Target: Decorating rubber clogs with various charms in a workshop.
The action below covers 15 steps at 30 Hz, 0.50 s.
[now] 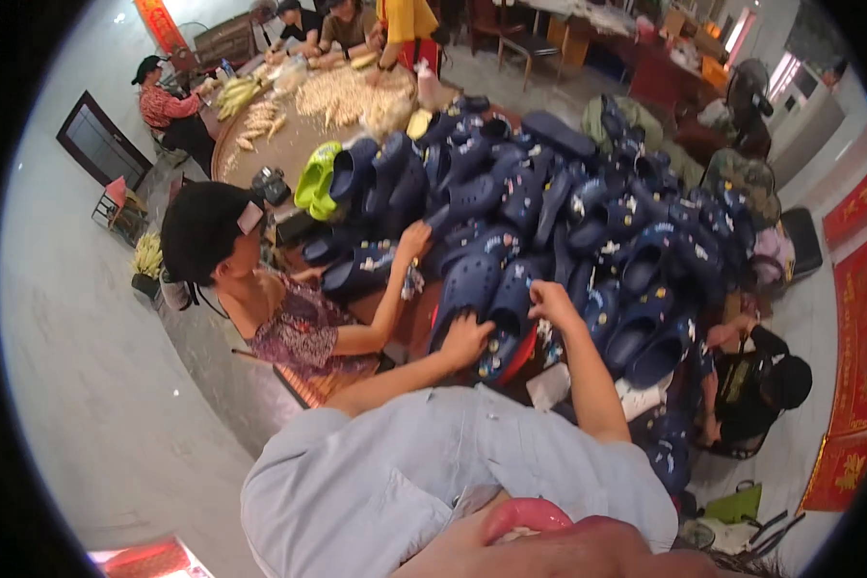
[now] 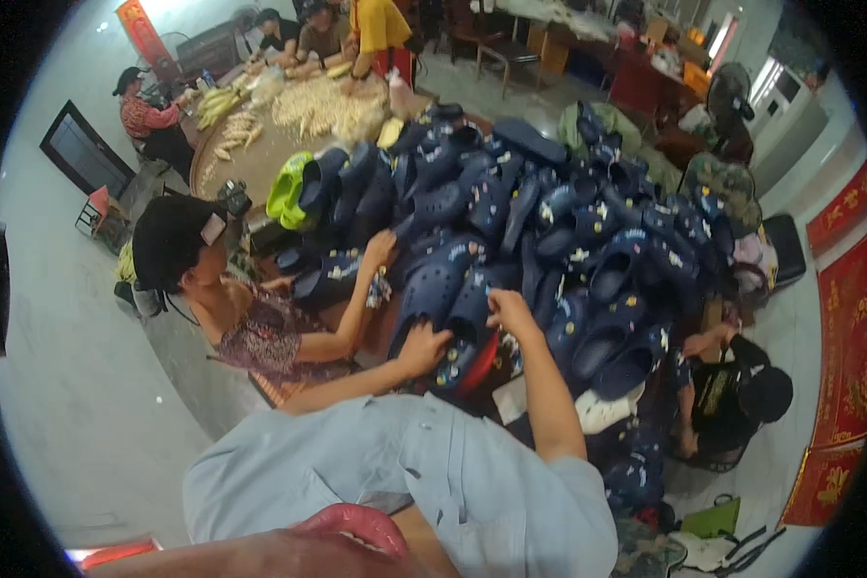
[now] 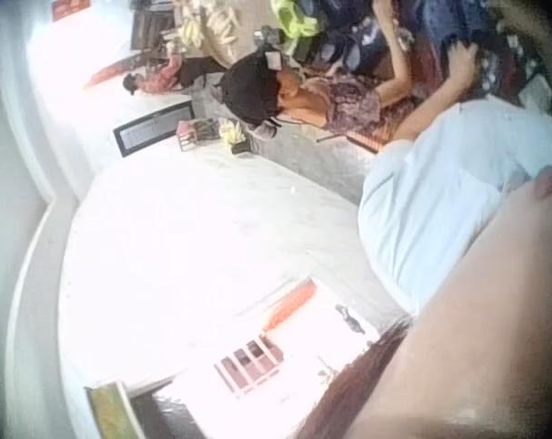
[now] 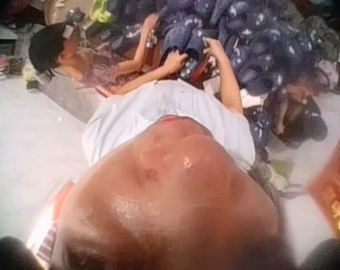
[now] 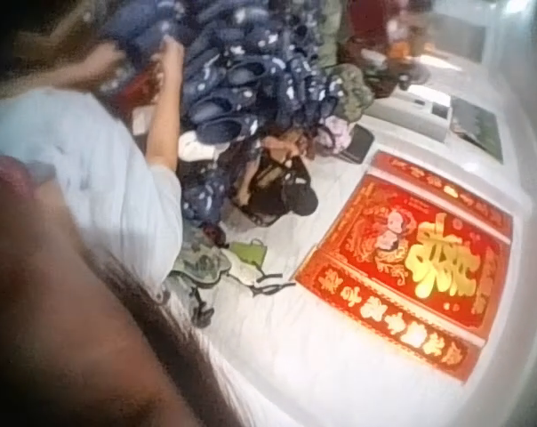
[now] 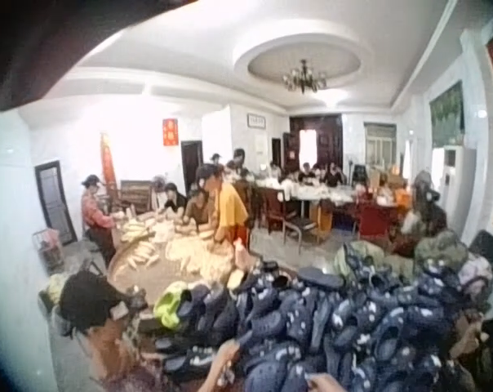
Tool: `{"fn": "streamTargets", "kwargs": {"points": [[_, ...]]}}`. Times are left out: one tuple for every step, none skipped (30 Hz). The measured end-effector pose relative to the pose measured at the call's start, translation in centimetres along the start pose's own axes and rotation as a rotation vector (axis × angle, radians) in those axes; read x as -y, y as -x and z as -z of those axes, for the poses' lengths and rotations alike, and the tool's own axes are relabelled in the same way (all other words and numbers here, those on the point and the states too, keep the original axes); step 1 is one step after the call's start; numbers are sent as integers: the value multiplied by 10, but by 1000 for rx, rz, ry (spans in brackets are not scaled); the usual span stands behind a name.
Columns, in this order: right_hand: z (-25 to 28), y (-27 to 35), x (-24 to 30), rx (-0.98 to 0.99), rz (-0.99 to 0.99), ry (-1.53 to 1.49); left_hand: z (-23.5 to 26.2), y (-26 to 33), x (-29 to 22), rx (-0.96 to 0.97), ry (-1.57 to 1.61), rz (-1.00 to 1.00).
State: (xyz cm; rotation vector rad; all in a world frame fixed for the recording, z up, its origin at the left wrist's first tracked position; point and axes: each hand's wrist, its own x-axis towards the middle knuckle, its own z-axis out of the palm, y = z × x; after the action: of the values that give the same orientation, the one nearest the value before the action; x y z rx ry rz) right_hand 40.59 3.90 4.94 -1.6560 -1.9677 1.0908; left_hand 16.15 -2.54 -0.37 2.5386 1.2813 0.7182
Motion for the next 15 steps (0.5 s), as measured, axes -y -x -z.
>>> {"fn": "streamTargets", "kwargs": {"points": [[4,-5,5,17,14,191,7,3,-2,85,39,44],[4,-6,12,-40,69,315,8,7,-1,61,32,38],[5,-6,15,-102,108,436,11,6,-5,165,56,98],[7,-14,12,-24,26,454,14,4,-7,157,32,88],[8,-16,15,-29,32,462,14,5,-8,152,11,89],[7,-19,18,-39,99,505,13,5,-6,158,32,97],[7,-20,20,-47,165,547,12,6,-4,152,33,96],[8,-26,17,31,115,530,11,4,-4,131,27,83],[8,-28,13,27,112,536,9,3,-4,111,22,70],[7,-28,9,22,108,522,8,2,-3,108,27,65],[7,-29,9,21,107,509,7,2,-3,101,30,70],[6,-29,10,19,111,518,7,1,-2,95,33,75],[5,-29,10,18,109,523,7,1,-1,92,37,73],[3,-28,13,3,94,519,8,1,-2,111,38,86],[2,-27,16,-13,79,515,9,0,-2,130,38,97]]}}
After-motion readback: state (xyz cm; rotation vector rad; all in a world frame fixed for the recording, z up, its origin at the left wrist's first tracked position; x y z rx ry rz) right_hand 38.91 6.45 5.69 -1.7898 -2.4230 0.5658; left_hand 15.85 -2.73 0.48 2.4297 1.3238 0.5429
